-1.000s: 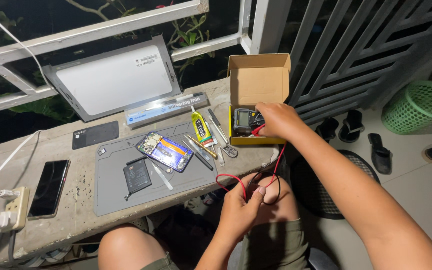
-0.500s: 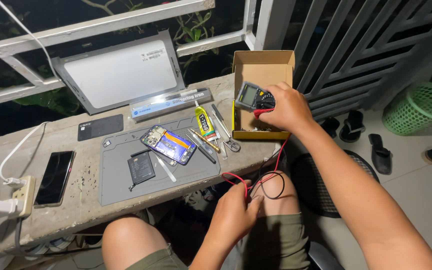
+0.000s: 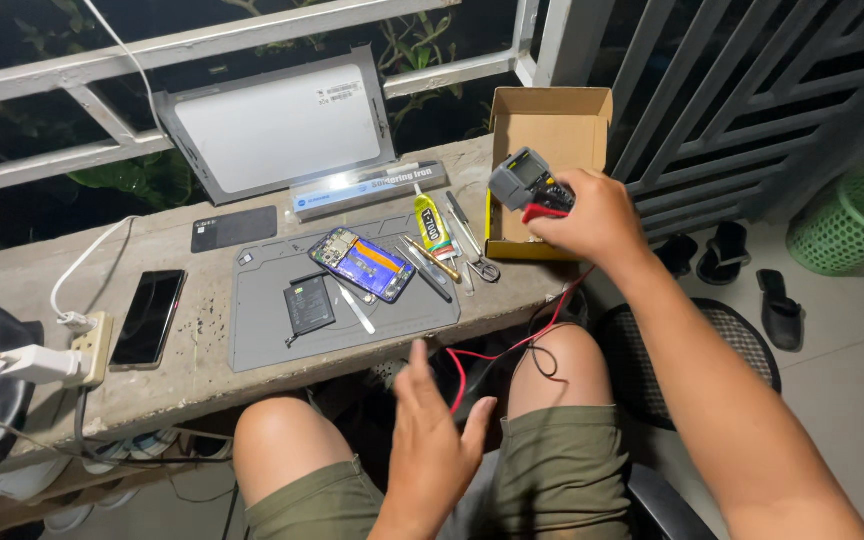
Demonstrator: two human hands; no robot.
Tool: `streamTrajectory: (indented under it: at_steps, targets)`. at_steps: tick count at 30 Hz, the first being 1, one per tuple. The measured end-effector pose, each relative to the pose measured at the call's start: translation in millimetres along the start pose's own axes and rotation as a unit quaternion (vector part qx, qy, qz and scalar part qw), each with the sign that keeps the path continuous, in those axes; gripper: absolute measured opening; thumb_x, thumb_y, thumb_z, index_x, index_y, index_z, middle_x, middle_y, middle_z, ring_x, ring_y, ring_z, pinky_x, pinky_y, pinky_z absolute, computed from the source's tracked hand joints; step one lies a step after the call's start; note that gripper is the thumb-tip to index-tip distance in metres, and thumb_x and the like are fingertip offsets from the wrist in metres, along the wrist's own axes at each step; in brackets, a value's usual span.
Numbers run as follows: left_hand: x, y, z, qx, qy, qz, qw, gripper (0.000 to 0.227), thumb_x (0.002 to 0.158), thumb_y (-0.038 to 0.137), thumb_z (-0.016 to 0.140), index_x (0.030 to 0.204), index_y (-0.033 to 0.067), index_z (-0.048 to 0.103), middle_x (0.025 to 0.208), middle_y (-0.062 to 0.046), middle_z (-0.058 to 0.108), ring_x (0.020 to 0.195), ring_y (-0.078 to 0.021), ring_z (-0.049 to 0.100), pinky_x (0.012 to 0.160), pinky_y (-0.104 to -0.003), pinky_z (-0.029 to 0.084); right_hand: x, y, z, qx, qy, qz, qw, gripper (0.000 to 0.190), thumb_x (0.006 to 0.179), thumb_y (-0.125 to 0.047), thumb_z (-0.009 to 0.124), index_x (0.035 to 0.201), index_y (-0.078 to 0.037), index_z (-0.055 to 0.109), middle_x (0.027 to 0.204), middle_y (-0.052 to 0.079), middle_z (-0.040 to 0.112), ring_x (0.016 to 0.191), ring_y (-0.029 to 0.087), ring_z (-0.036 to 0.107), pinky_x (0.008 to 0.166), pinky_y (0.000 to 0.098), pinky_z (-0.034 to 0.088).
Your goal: The person takes a multimeter and its probes out of a box, connects the probes to the multimeter, and uses them to touch contact points on a phone battery while observing the multimeter screen.
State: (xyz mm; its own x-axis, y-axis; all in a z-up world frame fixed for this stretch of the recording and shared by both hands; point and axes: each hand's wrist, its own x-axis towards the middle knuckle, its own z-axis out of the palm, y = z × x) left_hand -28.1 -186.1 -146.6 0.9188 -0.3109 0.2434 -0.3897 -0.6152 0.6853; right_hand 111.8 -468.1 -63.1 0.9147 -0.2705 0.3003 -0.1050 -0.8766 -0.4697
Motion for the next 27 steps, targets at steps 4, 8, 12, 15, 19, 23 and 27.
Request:
streamTrajectory:
  at_steps: [4,8,12,15,19,23,27]
  targets:
    - [-25,-8,-13,-0.014,0.087,0.019,0.996,0.081,0.094,0.041,0.066,0.160,0.0150,0.027,0.148,-0.020,0.031,0.133,-0.0366,0.046,0.113,-0.046,0.038,-56,-23,17,0.086,0.026,-0.070,0.993,0.063,0.065,-0.044,0.086,0.117,-0.012,0.076,0.108,0.010,0.075,0.094,0.026,0.071,0.086,0.0344,0.053]
    - [-45,-22,-22,-0.238,0.055,-0.008,0.970,0.049,0.103,0.036,0.044,0.143,0.0112,0.058,0.145,-0.015,0.046,0.139,-0.0275,0.047,0.118,-0.041,0.033,-130,-68,48,0.158,0.014,-0.158,0.974,0.072,0.062,-0.038,0.094,0.123,-0.007,0.071,0.112,0.011,0.073,0.102,0.026,0.072,0.094,0.0353,0.054]
    - [-62,-48,-12,-0.512,-0.001,-0.221,0.830,0.070,0.098,0.053,0.033,0.161,0.0248,0.039,0.108,-0.002,0.062,0.066,-0.0021,0.047,0.052,-0.017,0.039,-188,-112,60,0.210,-0.054,-0.166,0.962,0.071,0.059,-0.022,0.081,0.127,-0.006,0.069,0.117,0.010,0.071,0.107,0.026,0.072,0.096,0.0342,0.053]
    - [-72,-65,-2,-0.761,0.069,-0.277,0.583,0.075,0.097,0.059,0.030,0.154,0.0136,0.046,0.150,-0.012,0.058,0.138,-0.0241,0.053,0.107,-0.039,0.045,-223,-132,69,0.218,-0.052,-0.186,0.957,0.074,0.059,-0.024,0.084,0.128,-0.005,0.066,0.117,0.011,0.069,0.104,0.025,0.071,0.093,0.0341,0.055]
    - [-83,-67,-12,-0.764,0.093,-0.267,0.581,0.078,0.096,0.066,0.034,0.149,0.0128,0.055,0.135,-0.012,0.068,0.106,-0.0297,0.069,0.075,-0.044,0.057,-253,-147,77,0.182,-0.122,-0.155,0.963,0.081,0.057,-0.021,0.076,0.136,-0.013,0.061,0.125,0.007,0.065,0.109,0.027,0.069,0.090,0.0402,0.055]
    - [-88,-68,-21,-0.746,0.096,-0.296,0.589,0.079,0.095,0.078,0.030,0.126,0.0162,0.069,0.088,-0.002,0.073,0.051,-0.0118,0.055,0.037,-0.024,0.028,-268,-150,69,0.212,-0.184,-0.145,0.949,0.079,0.065,-0.015,0.071,0.143,-0.019,0.060,0.132,0.006,0.060,0.110,0.019,0.067,0.091,0.0305,0.053]
    - [-97,-75,-31,-0.771,0.093,-0.297,0.556,0.086,0.092,0.078,0.027,0.144,0.0196,0.062,0.123,-0.011,0.073,0.094,-0.0299,0.072,0.058,-0.036,0.055,-276,-146,73,0.325,-0.210,-0.095,0.917,0.060,0.072,-0.015,0.087,0.130,-0.017,0.071,0.115,0.001,0.071,0.109,0.010,0.074,0.081,0.0234,0.062]
